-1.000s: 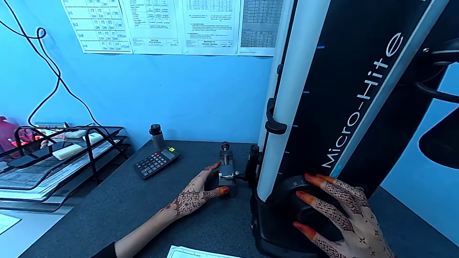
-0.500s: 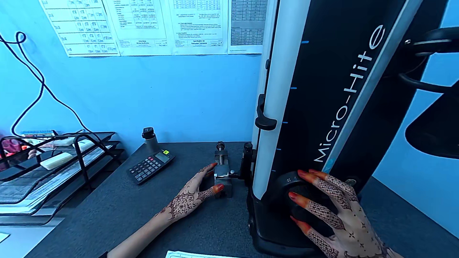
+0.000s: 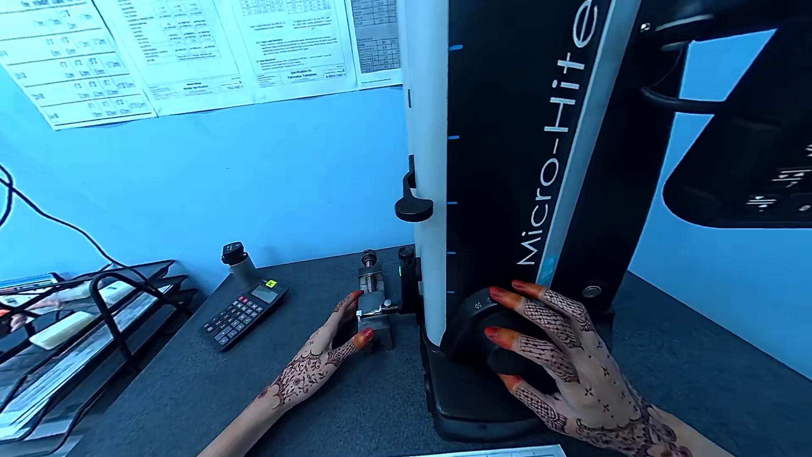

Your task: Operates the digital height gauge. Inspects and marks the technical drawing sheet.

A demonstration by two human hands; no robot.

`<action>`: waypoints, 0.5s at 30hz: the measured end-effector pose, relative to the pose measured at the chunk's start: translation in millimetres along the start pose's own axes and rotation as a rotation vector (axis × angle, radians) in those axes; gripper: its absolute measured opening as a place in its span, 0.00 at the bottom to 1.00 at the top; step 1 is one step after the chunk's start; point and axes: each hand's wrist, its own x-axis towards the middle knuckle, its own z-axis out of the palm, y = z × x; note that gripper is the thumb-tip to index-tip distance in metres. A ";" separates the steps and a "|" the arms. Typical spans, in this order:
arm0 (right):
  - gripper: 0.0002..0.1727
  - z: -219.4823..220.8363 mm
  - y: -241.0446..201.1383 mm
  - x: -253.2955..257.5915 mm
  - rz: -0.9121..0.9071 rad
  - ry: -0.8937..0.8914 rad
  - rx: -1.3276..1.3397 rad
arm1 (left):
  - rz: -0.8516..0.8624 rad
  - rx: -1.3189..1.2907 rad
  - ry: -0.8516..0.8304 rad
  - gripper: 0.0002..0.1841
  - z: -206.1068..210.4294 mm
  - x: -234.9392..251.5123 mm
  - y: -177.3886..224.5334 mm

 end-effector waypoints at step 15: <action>0.20 -2.7 -3.2 3.1 -0.002 -0.016 0.011 | -0.001 -0.041 0.014 0.47 -4.2 0.6 -1.0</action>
